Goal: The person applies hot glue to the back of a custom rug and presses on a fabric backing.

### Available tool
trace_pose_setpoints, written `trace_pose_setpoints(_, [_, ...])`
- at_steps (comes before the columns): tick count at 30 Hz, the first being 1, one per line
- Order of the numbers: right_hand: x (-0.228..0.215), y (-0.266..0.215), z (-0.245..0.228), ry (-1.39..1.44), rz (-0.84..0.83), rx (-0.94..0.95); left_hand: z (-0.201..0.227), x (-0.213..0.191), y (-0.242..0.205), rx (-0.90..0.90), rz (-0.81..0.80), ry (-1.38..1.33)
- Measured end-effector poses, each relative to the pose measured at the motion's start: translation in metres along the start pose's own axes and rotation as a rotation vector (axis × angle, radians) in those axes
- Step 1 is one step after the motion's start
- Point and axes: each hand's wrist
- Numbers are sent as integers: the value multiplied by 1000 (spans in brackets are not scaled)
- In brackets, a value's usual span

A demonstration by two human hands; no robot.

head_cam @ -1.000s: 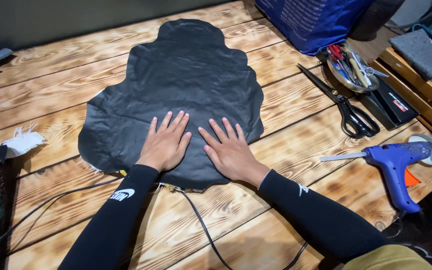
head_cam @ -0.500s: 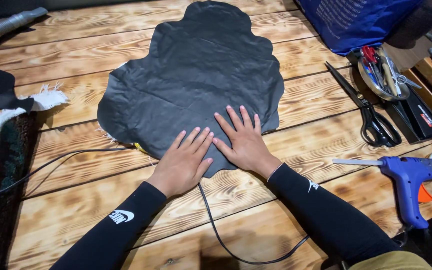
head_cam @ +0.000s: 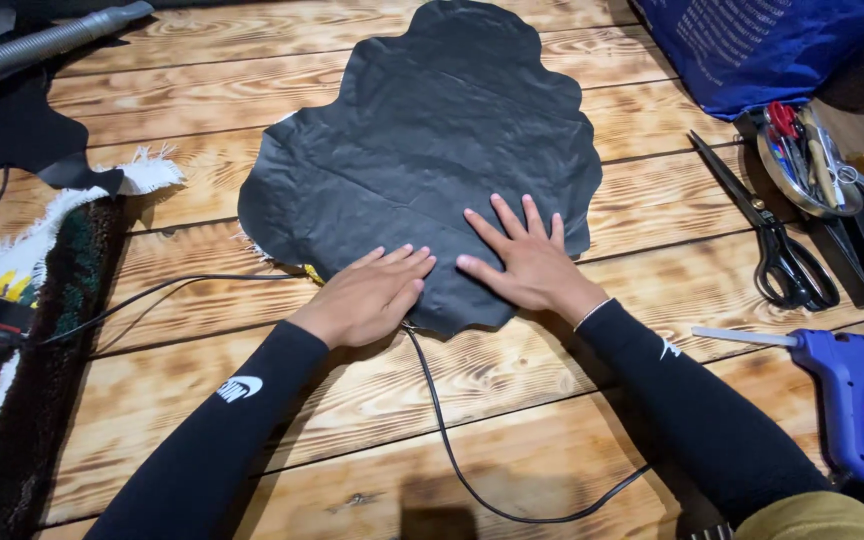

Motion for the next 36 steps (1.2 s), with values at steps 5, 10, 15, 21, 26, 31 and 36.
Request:
trace_pose_setpoints(5, [12, 18, 1, -88, 16, -7, -32, -2, 21, -16, 38, 22])
trace_pose_setpoints(10, [29, 0, -32, -88, 204, -233, -46, -10, 14, -149, 27, 344])
trace_pose_setpoints(15, [27, -18, -49, -70, 204, -427, -48, -5, 11, -130, 39, 335])
trace_pose_setpoints(21, [28, -32, -60, -58, 176, -481, -48, -4, 12, -124, 46, 354])
trace_pose_setpoints(26, [31, -41, -65, -71, 126, -507, -50, -4, 10, -119, 67, 320])
trace_pose_setpoints(31, [19, -49, -71, -49, -4, -534, -54, -4, 5, -71, 171, 266])
trace_pose_setpoints(36, [3, -49, -55, 127, -100, -526, -52, -20, -22, -166, 319, 163])
Point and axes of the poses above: each hand's wrist, its own y-axis towards the middle knuckle, its own x-axis out of the palm, z = x × y, and after that the axes turned 8 degrees about x, right-handed
